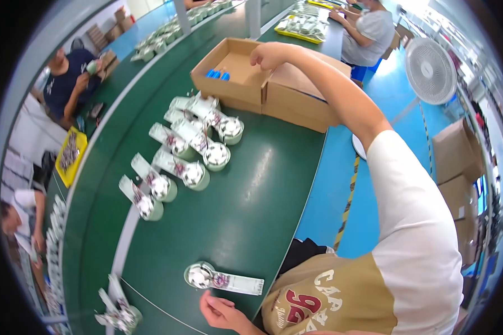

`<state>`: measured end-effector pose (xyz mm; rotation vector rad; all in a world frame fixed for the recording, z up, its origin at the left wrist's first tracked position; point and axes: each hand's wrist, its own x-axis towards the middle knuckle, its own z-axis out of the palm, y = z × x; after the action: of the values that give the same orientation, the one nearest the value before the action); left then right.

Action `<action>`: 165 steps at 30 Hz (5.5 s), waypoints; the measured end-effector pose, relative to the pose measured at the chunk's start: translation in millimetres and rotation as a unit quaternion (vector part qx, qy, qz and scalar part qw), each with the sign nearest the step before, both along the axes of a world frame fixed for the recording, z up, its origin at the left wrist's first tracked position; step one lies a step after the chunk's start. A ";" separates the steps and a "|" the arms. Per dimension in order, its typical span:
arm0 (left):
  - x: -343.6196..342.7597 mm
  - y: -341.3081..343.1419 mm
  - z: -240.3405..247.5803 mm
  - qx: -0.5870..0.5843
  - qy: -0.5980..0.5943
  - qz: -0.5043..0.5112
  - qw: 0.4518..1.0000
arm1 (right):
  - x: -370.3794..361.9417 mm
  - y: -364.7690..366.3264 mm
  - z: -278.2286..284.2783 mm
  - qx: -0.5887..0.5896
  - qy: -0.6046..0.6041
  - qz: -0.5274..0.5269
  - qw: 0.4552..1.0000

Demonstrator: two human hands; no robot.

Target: The person assembles portable electric fans by connecting wiring to the circuit boards inside the casing, plugging in and placing batteries into the handles, and setting the assembled fans onto the table.

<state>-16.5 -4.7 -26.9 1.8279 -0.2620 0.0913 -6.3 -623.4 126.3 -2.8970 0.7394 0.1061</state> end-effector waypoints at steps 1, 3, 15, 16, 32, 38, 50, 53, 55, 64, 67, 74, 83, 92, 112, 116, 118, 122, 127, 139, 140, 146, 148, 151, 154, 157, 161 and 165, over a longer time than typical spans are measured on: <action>-0.6 1.6 -2.8 0.004 0.000 -0.001 1.000 | 5.5 -2.4 -4.7 -0.011 0.055 -0.006 0.998; 0.1 0.7 -5.3 0.007 -0.008 0.009 1.000 | 15.4 12.6 1.8 0.063 0.096 0.000 0.993; 2.2 10.6 -9.5 0.057 0.089 0.040 0.994 | 66.3 59.2 -24.9 -0.022 0.031 0.074 0.997; 2.5 11.0 -9.5 0.053 0.080 0.041 0.995 | 66.6 56.2 -29.2 -0.023 0.029 0.076 0.996; -2.0 17.5 -3.3 -0.030 0.070 0.014 0.997 | 43.9 45.0 -29.6 -0.143 0.050 -0.080 0.985; -12.3 28.6 5.0 -0.029 0.084 0.036 0.995 | 32.0 67.8 -25.6 -0.275 -0.478 0.012 0.834; -29.6 -23.1 54.2 -0.063 0.029 -0.124 0.990 | -63.7 448.5 -93.3 0.835 -0.286 0.063 0.466; -31.6 -18.9 56.2 0.049 -0.003 -0.102 0.994 | -81.0 446.2 -108.2 0.751 -0.254 0.141 0.593; -31.3 -10.2 47.6 0.071 -0.005 -0.139 0.988 | -90.5 437.6 -101.5 0.697 -0.131 0.223 0.668; -43.6 14.3 20.4 0.028 0.057 -0.170 0.983 | -99.6 420.6 -94.8 0.593 -0.078 0.292 0.746; -41.6 22.8 36.3 0.044 0.168 -0.179 0.968 | -102.5 418.8 -102.3 0.546 -0.104 0.326 0.765; -41.0 15.2 54.9 0.082 -0.055 -0.217 0.971 | -97.0 439.7 -97.6 0.567 -0.098 0.270 0.772; -38.2 16.8 58.2 0.153 0.014 -0.197 0.968 | -96.6 439.8 -101.5 0.500 -0.181 0.292 0.795; -11.3 48.2 51.7 -0.077 0.456 -0.363 0.809 | -104.2 449.2 -93.1 0.506 -0.181 0.306 0.786; -34.4 22.2 43.3 -0.203 0.335 -0.205 0.897 | -92.2 438.0 -85.3 0.580 -0.167 0.129 0.787; -40.7 16.6 43.6 -0.163 0.235 -0.160 0.945 | -96.9 436.7 -86.4 0.601 -0.152 0.070 0.781; -44.2 16.0 39.5 -0.167 0.244 -0.153 0.943 | -99.8 436.1 -92.6 0.594 -0.153 0.079 0.786; -47.5 13.0 36.7 -0.122 0.212 -0.158 0.957 | -100.1 437.9 -97.0 0.574 -0.171 0.099 0.794; -47.7 11.8 35.7 -0.099 0.213 -0.167 0.958 | -95.3 440.7 -97.8 0.557 -0.176 0.116 0.803; -47.6 9.5 28.6 -0.099 0.162 -0.168 0.967 | -88.8 441.2 -99.1 0.494 -0.191 0.188 0.827; -47.3 7.2 29.1 -0.096 0.133 -0.150 0.975 | -88.6 443.4 -96.6 0.527 -0.186 0.158 0.814; -38.9 4.1 23.2 -0.047 0.039 -0.095 0.994 | -73.2 434.0 -89.0 0.544 -0.166 0.144 0.810; -34.1 3.8 19.6 -0.002 0.055 -0.053 0.997 | -59.2 425.7 -93.8 0.515 -0.162 0.158 0.827; -26.8 -5.0 23.9 0.061 0.131 -0.049 0.988 | -38.8 412.4 -103.1 0.423 -0.209 0.244 0.847; -24.7 -12.9 17.8 0.024 0.192 -0.087 0.977 | -27.5 407.6 -109.6 0.381 -0.204 0.297 0.851; -21.0 -11.9 16.2 0.006 0.213 -0.084 0.973 | -16.9 406.7 -112.3 0.350 -0.209 0.341 0.847; -21.1 -10.6 18.1 -0.006 0.224 -0.073 0.972 | -7.9 406.4 -110.2 0.326 -0.191 0.360 0.853; -19.8 -9.4 19.5 -0.012 0.223 -0.078 0.972 | -5.2 407.5 -110.5 0.309 -0.167 0.369 0.860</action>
<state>-36.3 -14.1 -7.3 1.7444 -0.0843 -0.4222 -11.4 -215.9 15.8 -2.2983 -0.4273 -0.0697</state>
